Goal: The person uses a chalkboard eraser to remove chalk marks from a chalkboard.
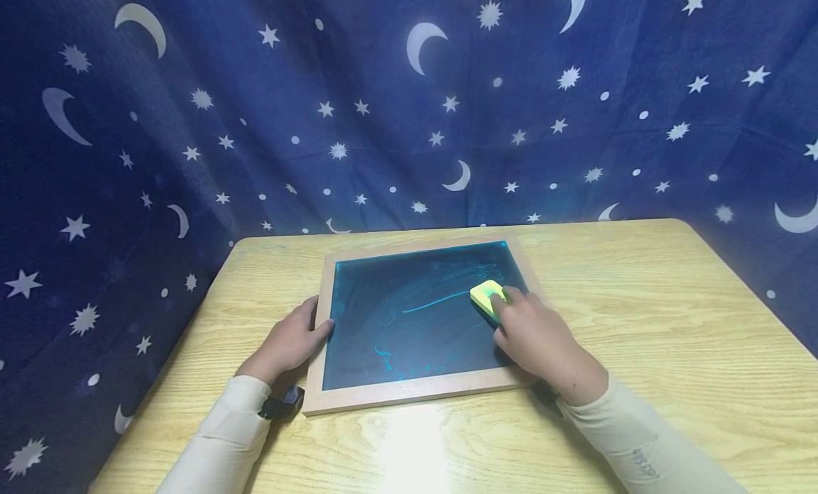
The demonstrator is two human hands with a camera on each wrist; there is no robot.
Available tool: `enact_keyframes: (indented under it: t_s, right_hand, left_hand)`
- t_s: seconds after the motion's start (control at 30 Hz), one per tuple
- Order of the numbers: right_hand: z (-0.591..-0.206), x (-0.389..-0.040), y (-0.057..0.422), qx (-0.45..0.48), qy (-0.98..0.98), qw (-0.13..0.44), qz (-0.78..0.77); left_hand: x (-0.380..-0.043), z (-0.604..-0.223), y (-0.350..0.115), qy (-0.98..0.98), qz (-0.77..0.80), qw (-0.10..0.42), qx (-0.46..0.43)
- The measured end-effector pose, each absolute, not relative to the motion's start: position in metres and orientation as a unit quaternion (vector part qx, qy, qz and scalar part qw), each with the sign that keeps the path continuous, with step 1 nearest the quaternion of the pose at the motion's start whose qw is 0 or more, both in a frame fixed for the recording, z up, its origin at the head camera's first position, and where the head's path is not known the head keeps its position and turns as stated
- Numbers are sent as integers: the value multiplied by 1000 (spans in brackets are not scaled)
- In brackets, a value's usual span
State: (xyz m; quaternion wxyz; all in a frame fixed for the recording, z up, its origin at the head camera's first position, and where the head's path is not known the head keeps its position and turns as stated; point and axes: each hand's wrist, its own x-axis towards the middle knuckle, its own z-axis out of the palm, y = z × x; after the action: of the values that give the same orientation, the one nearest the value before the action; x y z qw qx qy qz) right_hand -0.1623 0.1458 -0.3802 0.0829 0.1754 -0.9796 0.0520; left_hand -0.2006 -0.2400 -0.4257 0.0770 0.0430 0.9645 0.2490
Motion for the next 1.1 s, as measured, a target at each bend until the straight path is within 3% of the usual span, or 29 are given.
enact_keyframes:
  t_s: [1.1]
  right_hand:
    - [-394,-160,127,256,-962,63,64]
  left_hand:
    - [-201,-425,-239,966,244,74,49]
